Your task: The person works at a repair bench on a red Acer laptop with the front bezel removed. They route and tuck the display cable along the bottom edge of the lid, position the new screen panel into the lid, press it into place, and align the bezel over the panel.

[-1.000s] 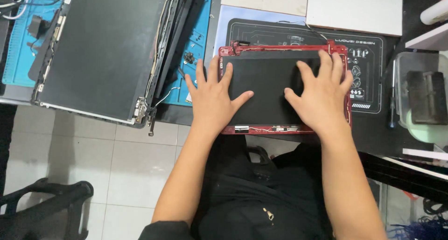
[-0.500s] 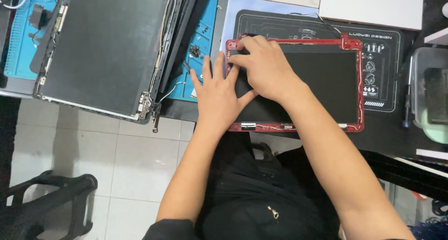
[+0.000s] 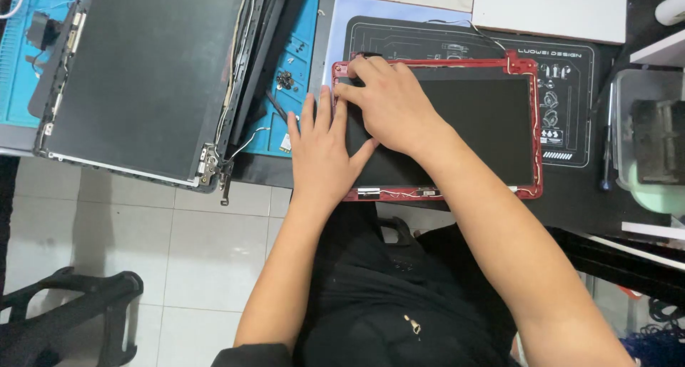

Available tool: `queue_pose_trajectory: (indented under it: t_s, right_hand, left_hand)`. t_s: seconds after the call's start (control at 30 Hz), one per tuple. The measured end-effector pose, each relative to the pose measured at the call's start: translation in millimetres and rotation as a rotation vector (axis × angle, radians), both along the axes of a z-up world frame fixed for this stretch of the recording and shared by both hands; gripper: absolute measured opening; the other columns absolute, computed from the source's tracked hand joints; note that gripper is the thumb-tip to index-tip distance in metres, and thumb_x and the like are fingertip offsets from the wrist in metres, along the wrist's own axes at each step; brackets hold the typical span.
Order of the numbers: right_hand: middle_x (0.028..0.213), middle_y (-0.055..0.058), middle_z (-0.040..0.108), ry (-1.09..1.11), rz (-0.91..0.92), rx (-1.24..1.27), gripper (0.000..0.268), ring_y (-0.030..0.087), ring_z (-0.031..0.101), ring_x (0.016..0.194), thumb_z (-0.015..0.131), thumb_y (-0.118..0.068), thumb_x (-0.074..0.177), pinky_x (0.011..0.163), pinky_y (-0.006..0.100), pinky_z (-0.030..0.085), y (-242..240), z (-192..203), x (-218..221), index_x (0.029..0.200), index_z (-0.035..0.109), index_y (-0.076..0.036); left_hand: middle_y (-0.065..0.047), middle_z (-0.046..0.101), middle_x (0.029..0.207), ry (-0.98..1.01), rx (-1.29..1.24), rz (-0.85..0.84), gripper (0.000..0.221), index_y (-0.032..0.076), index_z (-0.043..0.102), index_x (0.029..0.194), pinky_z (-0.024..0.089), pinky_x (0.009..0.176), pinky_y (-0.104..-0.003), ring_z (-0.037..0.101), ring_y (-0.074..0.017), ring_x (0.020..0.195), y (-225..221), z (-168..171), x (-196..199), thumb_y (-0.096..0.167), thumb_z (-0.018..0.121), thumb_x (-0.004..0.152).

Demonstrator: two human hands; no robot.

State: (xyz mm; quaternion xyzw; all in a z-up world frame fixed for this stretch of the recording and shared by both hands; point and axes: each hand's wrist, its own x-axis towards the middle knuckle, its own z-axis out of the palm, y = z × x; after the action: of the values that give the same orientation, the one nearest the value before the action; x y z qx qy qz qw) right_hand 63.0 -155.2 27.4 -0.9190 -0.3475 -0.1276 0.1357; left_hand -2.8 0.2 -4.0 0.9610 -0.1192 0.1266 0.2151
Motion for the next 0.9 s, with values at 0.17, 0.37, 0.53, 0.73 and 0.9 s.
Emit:
queue_pose_trajectory:
  t_s: [0.17,0.37,0.53,0.73,0.9]
  right_hand:
    - [0.121,0.009,0.064,0.022,-0.004,0.042,0.04,0.029,0.062,0.117,0.068,-0.004,0.079,0.089,0.044,0.052,-2,-4,0,0.117,0.074,-0.013]
    - [0.126,0.012,0.065,0.079,-0.053,0.121,0.038,0.03,0.064,0.119,0.066,-0.003,0.084,0.09,0.044,0.056,-2,-11,-5,0.122,0.07,-0.003]
    - [0.13,0.016,0.063,-0.036,-0.064,0.098,0.038,0.032,0.062,0.123,0.066,-0.004,0.08,0.089,0.044,0.055,2,-10,-10,0.118,0.071,-0.006]
    - [0.127,0.013,0.062,-0.019,-0.057,0.074,0.043,0.031,0.059,0.122,0.067,-0.006,0.08,0.088,0.043,0.054,9,-7,-9,0.122,0.075,-0.012]
    - [0.126,0.018,0.061,-0.008,-0.067,0.053,0.036,0.033,0.06,0.112,0.069,-0.009,0.08,0.083,0.042,0.054,13,-5,-7,0.116,0.076,-0.007]
  left_hand:
    - [-0.027,0.045,0.154,-0.029,-0.076,0.017,0.081,-0.004,0.054,0.144,0.025,0.116,-0.068,0.039,-0.0476,0.143,-5,-11,-2,0.045,0.078,0.085]
    - [-0.027,0.045,0.154,-0.043,-0.151,0.018,0.074,-0.004,0.057,0.139,0.023,0.118,-0.068,0.039,-0.0484,0.143,-5,-13,1,0.037,0.079,0.082]
    - [-0.028,0.046,0.153,-0.042,-0.13,0.017,0.073,-0.003,0.058,0.137,0.025,0.117,-0.066,0.041,-0.0477,0.141,-2,-8,0,0.037,0.08,0.08]
    - [-0.027,0.047,0.153,-0.064,-0.204,-0.002,0.072,-0.001,0.059,0.14,0.025,0.119,-0.063,0.042,-0.047,0.141,0,-4,-3,0.033,0.078,0.08]
    - [-0.026,0.048,0.153,-0.084,-0.224,-0.024,0.059,0.005,0.067,0.135,0.025,0.119,-0.062,0.041,-0.0473,0.142,1,-5,-3,0.03,0.078,0.082]
